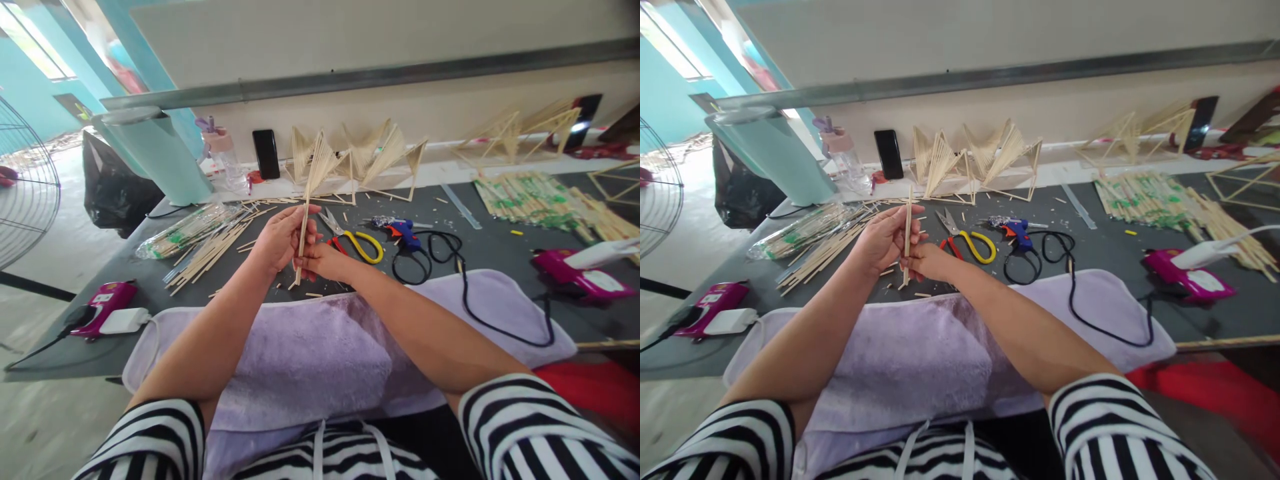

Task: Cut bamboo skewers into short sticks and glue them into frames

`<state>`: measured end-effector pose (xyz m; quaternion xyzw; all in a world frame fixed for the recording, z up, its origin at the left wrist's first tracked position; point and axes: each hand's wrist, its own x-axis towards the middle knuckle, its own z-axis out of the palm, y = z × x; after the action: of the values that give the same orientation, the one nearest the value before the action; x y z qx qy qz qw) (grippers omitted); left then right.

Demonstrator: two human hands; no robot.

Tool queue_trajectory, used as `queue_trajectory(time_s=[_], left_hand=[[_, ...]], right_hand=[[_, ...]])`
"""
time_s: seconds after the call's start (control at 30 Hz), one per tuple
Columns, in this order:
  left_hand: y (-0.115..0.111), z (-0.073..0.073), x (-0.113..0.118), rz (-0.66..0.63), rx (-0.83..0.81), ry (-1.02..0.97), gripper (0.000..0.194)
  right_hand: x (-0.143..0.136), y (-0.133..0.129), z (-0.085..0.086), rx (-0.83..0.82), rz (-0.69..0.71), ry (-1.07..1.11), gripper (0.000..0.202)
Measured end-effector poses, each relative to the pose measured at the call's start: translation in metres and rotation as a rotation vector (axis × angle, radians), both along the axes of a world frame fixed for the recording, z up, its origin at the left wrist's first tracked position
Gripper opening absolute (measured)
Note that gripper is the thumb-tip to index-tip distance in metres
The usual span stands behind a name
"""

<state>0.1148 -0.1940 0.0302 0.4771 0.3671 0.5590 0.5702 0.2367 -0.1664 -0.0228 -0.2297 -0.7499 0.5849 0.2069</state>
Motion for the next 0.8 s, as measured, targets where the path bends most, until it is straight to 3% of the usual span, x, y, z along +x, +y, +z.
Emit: queue_trajectory(time_s=[0.3, 0.43, 0.6, 0.8], left_hand=[[0.011, -0.011, -0.014, 0.014, -0.027, 0.214, 0.048], [0.013, -0.014, -0.022, -0.131, 0.054, 0.315, 0.051], [0.016, -0.016, -0.024, -0.378, 0.164, 0.354, 0.063], [0.021, -0.020, -0.022, -0.344, 0.228, 0.387, 0.059]], right_hand=[[0.019, 0.018, 0.009, -0.167, -0.081, 0.269, 0.029], [0.032, 0.032, 0.016, -0.263, -0.169, 0.396, 0.026], [0.037, 0.037, 0.019, -0.311, -0.171, 0.496, 0.026], [0.036, 0.038, 0.016, -0.315, -0.158, 0.506, 0.023]])
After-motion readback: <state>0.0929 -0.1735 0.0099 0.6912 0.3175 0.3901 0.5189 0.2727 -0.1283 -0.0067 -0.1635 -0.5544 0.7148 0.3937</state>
